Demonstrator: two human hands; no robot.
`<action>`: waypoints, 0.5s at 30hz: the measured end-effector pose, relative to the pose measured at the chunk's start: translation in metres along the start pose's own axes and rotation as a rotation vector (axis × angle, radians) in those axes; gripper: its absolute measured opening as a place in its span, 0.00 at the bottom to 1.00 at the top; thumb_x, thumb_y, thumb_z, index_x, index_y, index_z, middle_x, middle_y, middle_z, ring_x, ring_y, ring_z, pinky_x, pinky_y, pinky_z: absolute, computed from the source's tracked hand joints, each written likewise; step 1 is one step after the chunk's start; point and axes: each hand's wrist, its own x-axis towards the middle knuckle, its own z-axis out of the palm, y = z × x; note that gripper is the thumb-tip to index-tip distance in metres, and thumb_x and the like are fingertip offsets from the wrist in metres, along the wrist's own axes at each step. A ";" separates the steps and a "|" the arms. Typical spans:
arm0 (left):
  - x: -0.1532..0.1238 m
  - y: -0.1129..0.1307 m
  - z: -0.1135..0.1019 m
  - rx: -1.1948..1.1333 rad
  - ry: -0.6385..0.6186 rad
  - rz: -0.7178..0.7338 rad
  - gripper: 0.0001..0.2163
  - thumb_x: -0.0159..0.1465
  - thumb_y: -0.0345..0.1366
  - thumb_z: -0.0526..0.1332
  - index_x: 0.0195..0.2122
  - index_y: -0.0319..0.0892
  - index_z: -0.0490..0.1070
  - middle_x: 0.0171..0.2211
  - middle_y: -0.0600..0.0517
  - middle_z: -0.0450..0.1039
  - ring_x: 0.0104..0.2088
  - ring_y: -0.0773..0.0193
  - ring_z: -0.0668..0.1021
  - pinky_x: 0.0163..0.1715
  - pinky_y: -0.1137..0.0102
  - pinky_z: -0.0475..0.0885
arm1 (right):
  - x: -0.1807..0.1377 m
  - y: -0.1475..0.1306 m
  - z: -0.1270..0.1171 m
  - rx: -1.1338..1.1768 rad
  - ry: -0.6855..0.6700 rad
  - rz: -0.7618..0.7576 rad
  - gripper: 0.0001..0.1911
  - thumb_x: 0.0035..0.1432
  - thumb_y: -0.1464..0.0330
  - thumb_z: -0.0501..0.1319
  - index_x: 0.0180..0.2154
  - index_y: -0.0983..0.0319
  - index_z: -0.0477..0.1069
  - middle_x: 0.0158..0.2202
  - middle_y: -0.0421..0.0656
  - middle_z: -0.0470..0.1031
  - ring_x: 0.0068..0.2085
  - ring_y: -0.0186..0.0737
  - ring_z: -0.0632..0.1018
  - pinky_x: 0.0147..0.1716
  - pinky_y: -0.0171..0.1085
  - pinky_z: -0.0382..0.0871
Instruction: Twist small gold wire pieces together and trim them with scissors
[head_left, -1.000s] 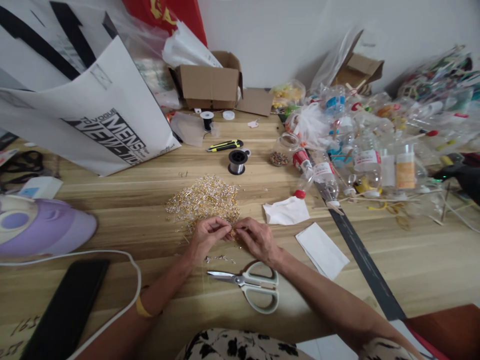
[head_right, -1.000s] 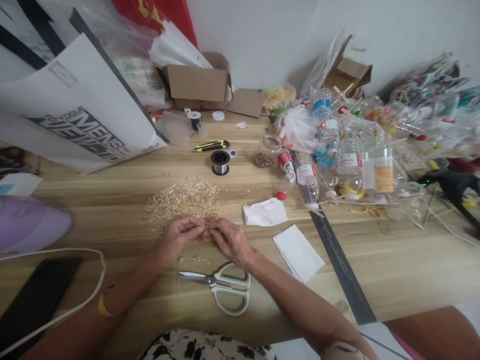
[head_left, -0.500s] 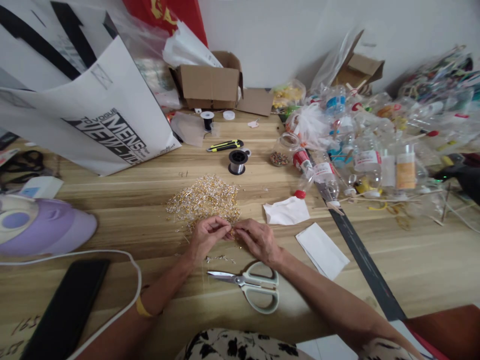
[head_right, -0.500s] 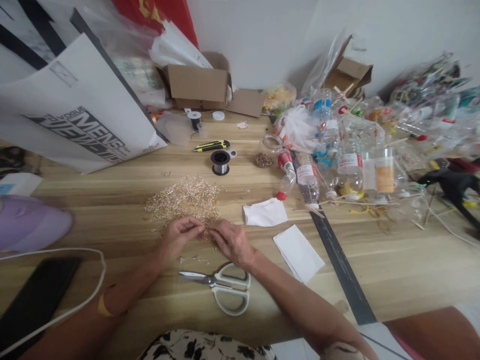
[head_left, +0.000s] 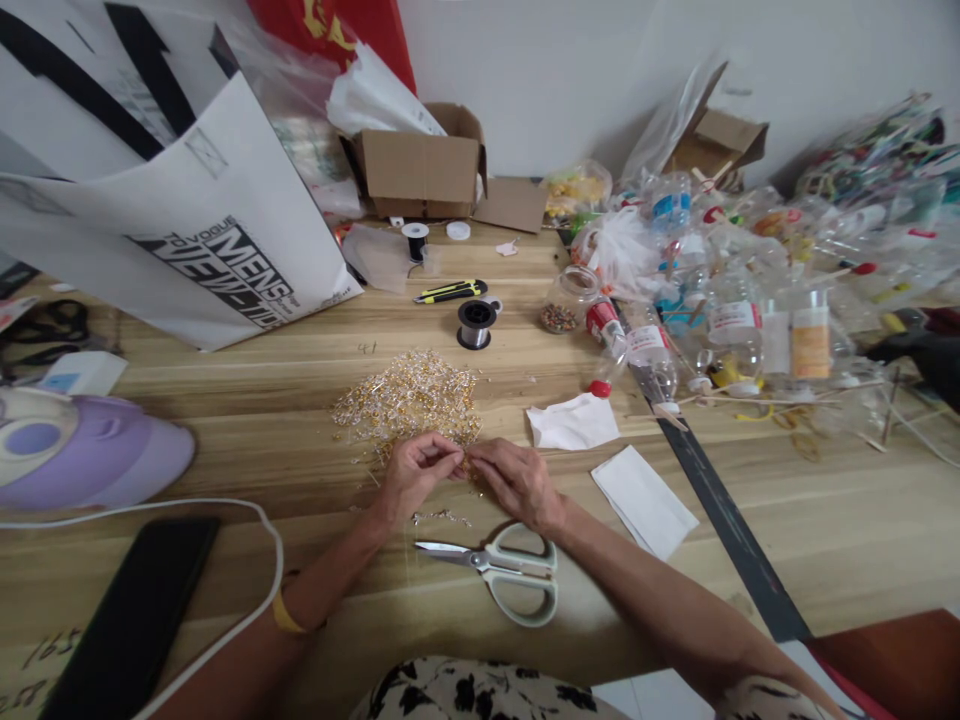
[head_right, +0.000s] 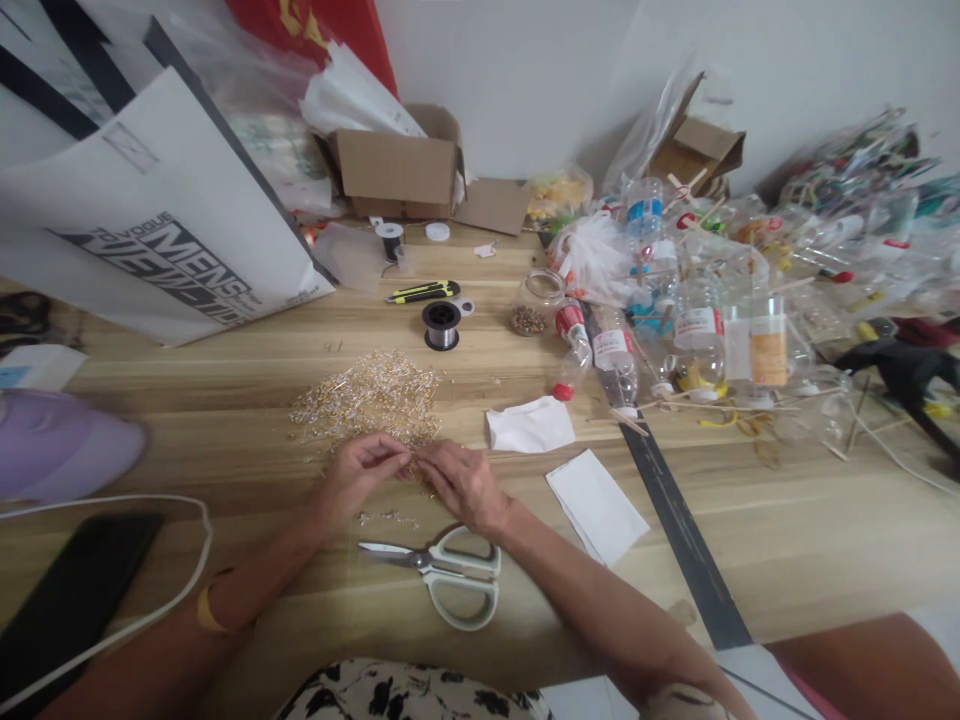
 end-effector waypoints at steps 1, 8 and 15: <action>0.000 0.000 0.000 -0.003 -0.001 -0.004 0.08 0.51 0.37 0.67 0.25 0.38 0.73 0.20 0.53 0.75 0.22 0.66 0.78 0.25 0.73 0.74 | 0.000 0.000 0.000 0.001 -0.002 -0.002 0.10 0.65 0.73 0.53 0.46 0.61 0.69 0.39 0.47 0.77 0.39 0.37 0.78 0.40 0.36 0.74; 0.000 0.002 0.001 -0.027 -0.002 -0.029 0.07 0.51 0.36 0.68 0.25 0.38 0.73 0.20 0.53 0.76 0.23 0.66 0.78 0.26 0.73 0.74 | -0.001 0.001 0.000 -0.013 -0.017 -0.009 0.10 0.65 0.73 0.53 0.46 0.62 0.69 0.40 0.48 0.77 0.41 0.38 0.78 0.41 0.36 0.74; -0.001 0.005 0.002 -0.025 0.000 -0.029 0.06 0.51 0.35 0.66 0.24 0.37 0.73 0.19 0.54 0.75 0.22 0.68 0.77 0.25 0.75 0.73 | 0.000 0.000 0.000 -0.033 -0.026 -0.009 0.11 0.66 0.72 0.52 0.46 0.63 0.70 0.40 0.49 0.77 0.40 0.38 0.78 0.40 0.37 0.74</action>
